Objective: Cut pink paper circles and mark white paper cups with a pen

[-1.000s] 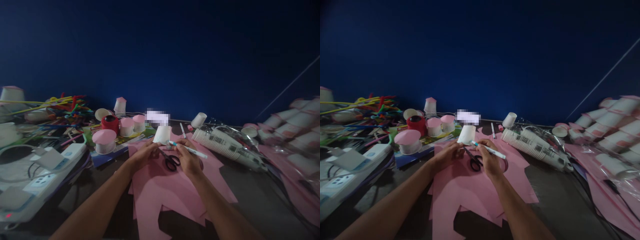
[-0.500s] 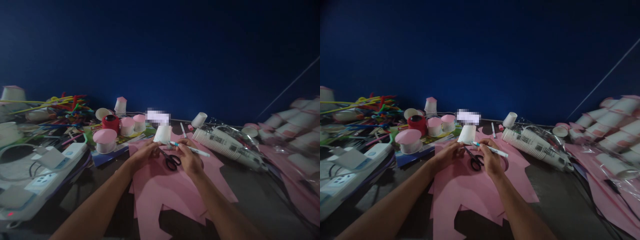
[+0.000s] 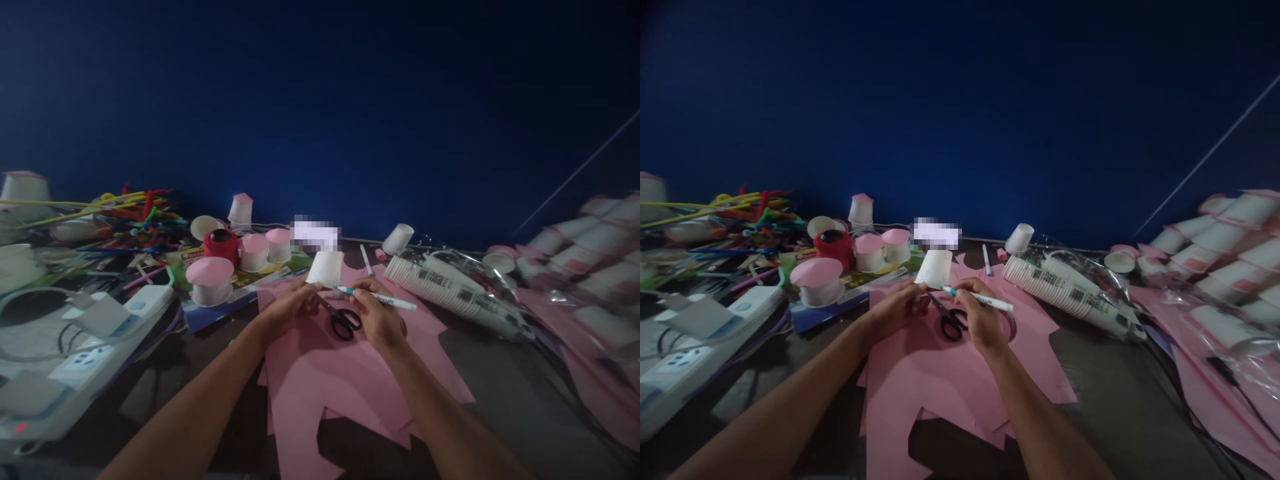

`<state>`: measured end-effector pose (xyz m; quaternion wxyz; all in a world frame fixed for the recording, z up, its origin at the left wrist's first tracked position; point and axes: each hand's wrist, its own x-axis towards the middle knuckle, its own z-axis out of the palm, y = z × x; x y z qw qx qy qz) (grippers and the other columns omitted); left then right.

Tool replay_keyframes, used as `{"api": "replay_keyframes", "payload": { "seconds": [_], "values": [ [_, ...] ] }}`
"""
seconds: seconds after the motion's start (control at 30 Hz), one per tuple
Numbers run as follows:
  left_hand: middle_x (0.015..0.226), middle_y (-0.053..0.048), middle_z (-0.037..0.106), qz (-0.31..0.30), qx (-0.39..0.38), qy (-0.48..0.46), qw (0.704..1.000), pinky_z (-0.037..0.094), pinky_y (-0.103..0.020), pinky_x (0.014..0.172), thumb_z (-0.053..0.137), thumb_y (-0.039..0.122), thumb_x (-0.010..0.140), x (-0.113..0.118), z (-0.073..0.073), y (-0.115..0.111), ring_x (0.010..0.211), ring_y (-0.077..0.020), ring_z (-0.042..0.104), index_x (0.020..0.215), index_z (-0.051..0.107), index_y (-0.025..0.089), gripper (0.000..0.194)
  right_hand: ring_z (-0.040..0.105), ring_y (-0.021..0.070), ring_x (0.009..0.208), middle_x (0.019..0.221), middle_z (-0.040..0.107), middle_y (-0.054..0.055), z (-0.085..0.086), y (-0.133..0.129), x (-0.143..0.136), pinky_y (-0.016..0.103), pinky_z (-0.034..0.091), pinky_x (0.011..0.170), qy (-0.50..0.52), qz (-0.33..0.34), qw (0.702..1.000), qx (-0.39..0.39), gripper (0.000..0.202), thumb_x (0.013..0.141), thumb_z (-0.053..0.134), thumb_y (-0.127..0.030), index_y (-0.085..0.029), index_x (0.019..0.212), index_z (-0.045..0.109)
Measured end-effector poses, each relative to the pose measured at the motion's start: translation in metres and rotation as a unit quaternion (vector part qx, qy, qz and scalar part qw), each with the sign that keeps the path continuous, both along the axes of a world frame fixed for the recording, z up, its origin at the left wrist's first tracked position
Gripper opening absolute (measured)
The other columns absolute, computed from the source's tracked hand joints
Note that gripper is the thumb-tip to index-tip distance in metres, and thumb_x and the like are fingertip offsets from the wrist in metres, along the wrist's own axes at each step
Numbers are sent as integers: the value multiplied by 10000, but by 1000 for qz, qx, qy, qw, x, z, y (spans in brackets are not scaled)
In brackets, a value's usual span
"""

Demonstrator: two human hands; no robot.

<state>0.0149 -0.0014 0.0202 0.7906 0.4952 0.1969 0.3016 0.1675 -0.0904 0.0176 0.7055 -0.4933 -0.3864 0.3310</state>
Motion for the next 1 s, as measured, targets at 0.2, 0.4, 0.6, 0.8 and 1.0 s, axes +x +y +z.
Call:
{"api": "replay_keyframes", "payload": {
  "seconds": [0.2, 0.4, 0.6, 0.8, 1.0],
  "values": [
    [490, 81, 383, -5, -6, 7, 1000, 258, -210, 464, 630, 314, 775, -1, 0, 0, 423, -56, 328, 853, 538, 178, 182, 550, 117, 606, 587, 570, -56, 5, 1, 0, 256, 438, 633, 76, 1, 997, 23, 14, 719, 617, -222, -215, 731, 620],
    [545, 77, 397, -4, -16, 9, 1000, 248, -195, 462, 659, 314, 758, -1, 0, 0, 437, -41, 324, 922, 560, 172, 238, 614, 151, 701, 610, 577, -55, 6, 3, -2, 319, 477, 750, 96, 13, 995, 34, 66, 744, 641, -263, -223, 783, 607],
    [536, 77, 396, -2, -26, 19, 999, 258, -190, 462, 653, 312, 750, -1, 2, -1, 439, -47, 333, 934, 563, 178, 244, 590, 129, 673, 609, 579, -60, 6, 3, -3, 300, 467, 746, 100, 4, 994, 32, 39, 754, 632, -250, -225, 779, 614],
    [506, 81, 377, -4, -13, 11, 1000, 264, -194, 466, 642, 310, 761, -2, 2, -1, 430, -49, 329, 829, 525, 176, 191, 560, 126, 639, 613, 578, -50, 4, 0, -2, 266, 442, 655, 57, 8, 998, 10, 26, 732, 626, -240, -219, 746, 624],
    [493, 83, 389, 4, -8, 14, 1000, 273, -200, 460, 628, 306, 760, -1, 2, -1, 421, -56, 342, 846, 532, 182, 179, 531, 112, 599, 592, 565, -53, 7, 0, -1, 250, 434, 619, 89, 15, 996, 15, 18, 705, 636, -227, -213, 713, 627]
  ]
}}
